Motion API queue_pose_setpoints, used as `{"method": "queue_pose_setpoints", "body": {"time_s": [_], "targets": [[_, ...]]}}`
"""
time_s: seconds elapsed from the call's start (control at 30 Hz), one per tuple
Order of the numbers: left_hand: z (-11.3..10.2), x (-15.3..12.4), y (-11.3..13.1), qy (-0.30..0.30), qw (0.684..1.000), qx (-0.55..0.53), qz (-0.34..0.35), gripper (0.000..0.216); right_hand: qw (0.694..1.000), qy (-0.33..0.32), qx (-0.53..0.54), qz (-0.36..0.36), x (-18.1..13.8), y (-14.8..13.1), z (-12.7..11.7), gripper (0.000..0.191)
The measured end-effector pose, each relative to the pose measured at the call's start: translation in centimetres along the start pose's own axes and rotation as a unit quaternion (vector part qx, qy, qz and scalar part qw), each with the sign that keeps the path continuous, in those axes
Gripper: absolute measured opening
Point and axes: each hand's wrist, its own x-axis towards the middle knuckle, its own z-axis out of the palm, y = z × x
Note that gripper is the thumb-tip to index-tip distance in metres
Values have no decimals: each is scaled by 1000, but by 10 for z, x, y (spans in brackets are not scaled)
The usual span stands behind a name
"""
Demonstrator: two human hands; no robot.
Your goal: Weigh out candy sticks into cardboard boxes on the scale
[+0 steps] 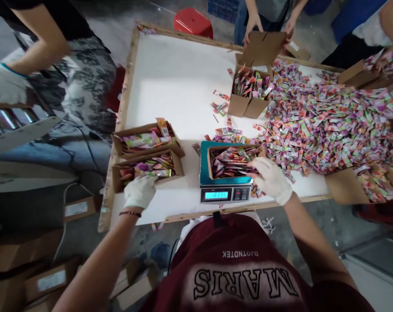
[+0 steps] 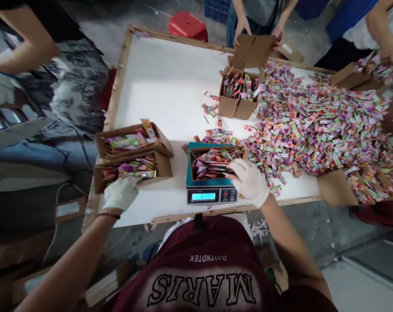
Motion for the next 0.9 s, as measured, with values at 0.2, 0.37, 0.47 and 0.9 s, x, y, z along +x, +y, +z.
{"method": "queue_pose_setpoints", "body": {"time_s": [0.2, 0.37, 0.47, 0.9], "targets": [[-18, 94, -28, 51, 997, -53, -4, 49, 990, 93, 9, 101, -14, 15, -38, 21], [-21, 158, -38, 59, 997, -48, -33, 39, 997, 58, 3, 51, 16, 11, -7, 24], [-24, 158, -36, 80, 996, -41, -19, 30, 998, -13, -31, 45, 39, 6, 13, 31], [55, -35, 35, 118, 968, -220, -14, 48, 991, 106, 8, 82, 17, 45, 7, 32]]}}
